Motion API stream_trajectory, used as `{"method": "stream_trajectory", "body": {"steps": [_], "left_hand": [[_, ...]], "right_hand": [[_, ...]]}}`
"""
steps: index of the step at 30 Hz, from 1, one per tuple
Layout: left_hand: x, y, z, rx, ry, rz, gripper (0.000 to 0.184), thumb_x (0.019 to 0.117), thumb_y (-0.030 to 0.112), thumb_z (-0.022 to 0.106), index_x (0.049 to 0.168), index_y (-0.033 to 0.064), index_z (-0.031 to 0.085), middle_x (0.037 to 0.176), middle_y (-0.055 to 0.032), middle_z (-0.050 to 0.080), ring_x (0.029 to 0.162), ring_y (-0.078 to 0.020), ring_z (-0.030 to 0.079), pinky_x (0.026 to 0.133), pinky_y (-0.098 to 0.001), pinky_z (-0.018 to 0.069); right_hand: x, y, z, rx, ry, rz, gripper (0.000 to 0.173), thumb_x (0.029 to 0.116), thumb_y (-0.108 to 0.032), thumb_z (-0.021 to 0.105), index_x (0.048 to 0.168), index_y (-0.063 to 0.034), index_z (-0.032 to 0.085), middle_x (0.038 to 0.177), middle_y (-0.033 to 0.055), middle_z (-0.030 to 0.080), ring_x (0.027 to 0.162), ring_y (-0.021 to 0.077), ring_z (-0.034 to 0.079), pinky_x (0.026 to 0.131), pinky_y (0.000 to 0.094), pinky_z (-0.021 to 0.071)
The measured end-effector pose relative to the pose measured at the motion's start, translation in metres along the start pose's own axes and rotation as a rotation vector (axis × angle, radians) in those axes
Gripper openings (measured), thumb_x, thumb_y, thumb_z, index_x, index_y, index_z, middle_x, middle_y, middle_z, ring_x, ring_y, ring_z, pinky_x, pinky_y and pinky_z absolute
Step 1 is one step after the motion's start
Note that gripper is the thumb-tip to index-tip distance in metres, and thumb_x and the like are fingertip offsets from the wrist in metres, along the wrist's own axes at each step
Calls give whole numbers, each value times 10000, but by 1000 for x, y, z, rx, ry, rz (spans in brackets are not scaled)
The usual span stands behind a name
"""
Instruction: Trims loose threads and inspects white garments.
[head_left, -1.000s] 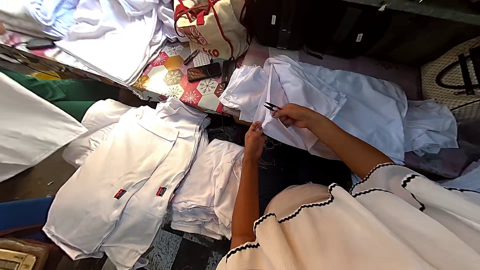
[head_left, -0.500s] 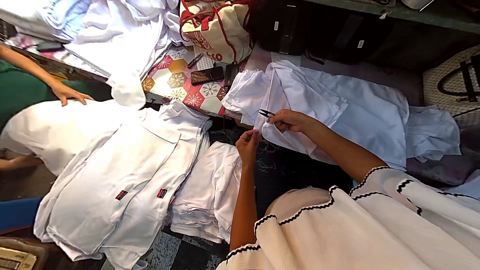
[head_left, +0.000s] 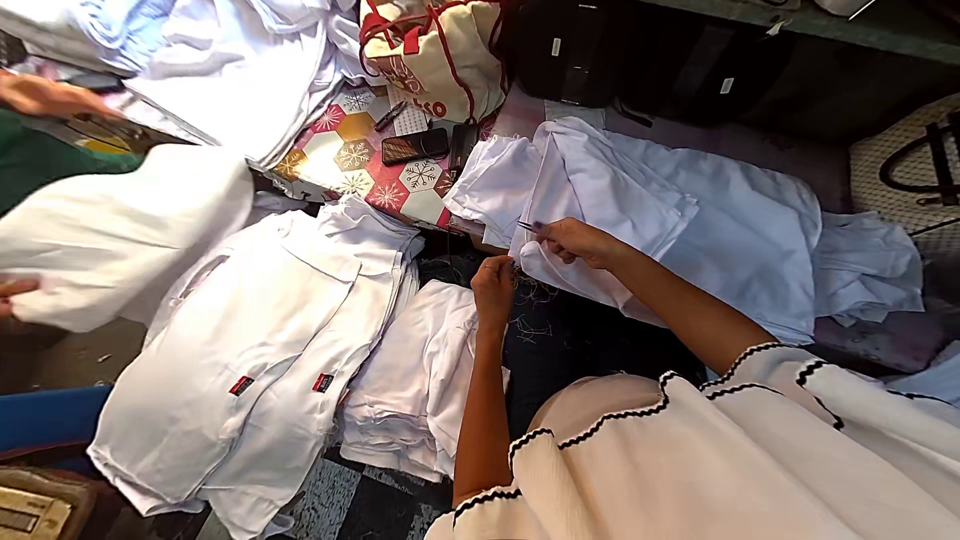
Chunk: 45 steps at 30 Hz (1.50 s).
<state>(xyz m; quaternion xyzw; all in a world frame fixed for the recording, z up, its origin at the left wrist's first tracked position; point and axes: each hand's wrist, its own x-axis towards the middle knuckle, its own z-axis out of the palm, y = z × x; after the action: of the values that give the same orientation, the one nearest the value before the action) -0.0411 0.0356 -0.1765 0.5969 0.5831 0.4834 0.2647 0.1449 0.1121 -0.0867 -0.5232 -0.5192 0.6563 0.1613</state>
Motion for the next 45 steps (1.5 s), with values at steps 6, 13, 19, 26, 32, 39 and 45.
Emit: {"method": "stream_trajectory", "body": {"steps": [6, 13, 19, 26, 32, 39, 45], "left_hand": [[-8, -10, 0, -205, -89, -53, 502, 959, 24, 668, 1436, -17, 516, 1333, -212, 624, 974, -246, 720, 819, -393, 614], [7, -8, 11, -250, -82, 1, 127, 919, 10, 718, 1013, -74, 737, 873, -132, 731, 658, -111, 682, 659, -274, 601], [-14, -1, -7, -178, -66, -113, 128, 954, 8, 662, 1003, -77, 745, 773, -122, 732, 619, -98, 690, 620, -251, 596], [-13, -6, -8, -57, -90, -152, 428, 927, 91, 734, 1310, -52, 610, 880, -147, 716, 672, -188, 688, 653, -354, 598], [1, -16, 10, 46, -24, 25, 155, 969, 28, 660, 1063, -60, 747, 929, -193, 709, 699, -235, 704, 675, -377, 617], [-23, -7, -9, 70, -52, 31, 175, 970, -5, 591, 1009, -83, 743, 815, -178, 724, 617, -201, 700, 634, -348, 615], [-27, -3, -6, 18, -8, 60, 140, 944, -19, 619, 969, -87, 739, 786, -165, 725, 594, -161, 697, 609, -306, 614]], "right_hand": [[-22, 2, 4, 41, 23, -26, 398, 1132, -348, 352, 959, -86, 597, 576, -79, 364, 444, 24, 324, 440, 182, 299], [-21, 4, 8, 8, 52, -57, 405, 1129, -354, 359, 971, -73, 604, 568, -79, 356, 438, 19, 316, 436, 176, 295], [-36, 12, 1, 21, 21, -55, 495, 1122, -417, 348, 997, -70, 678, 542, -82, 358, 413, 16, 304, 409, 173, 285], [-36, 23, 4, 58, -60, 76, 486, 1130, -368, 348, 953, -44, 663, 522, -84, 362, 405, 4, 317, 413, 158, 282], [-34, 26, 11, 65, -59, 99, 483, 1129, -368, 357, 933, -47, 661, 518, -84, 377, 406, 4, 338, 420, 156, 298], [-29, 31, 21, 73, -86, 148, 488, 1133, -362, 345, 920, -49, 653, 506, -98, 354, 397, -6, 306, 420, 155, 282], [-10, 31, 33, 104, -53, 157, 449, 1130, -333, 378, 905, -48, 642, 498, -88, 363, 386, -3, 305, 405, 157, 276]]}}
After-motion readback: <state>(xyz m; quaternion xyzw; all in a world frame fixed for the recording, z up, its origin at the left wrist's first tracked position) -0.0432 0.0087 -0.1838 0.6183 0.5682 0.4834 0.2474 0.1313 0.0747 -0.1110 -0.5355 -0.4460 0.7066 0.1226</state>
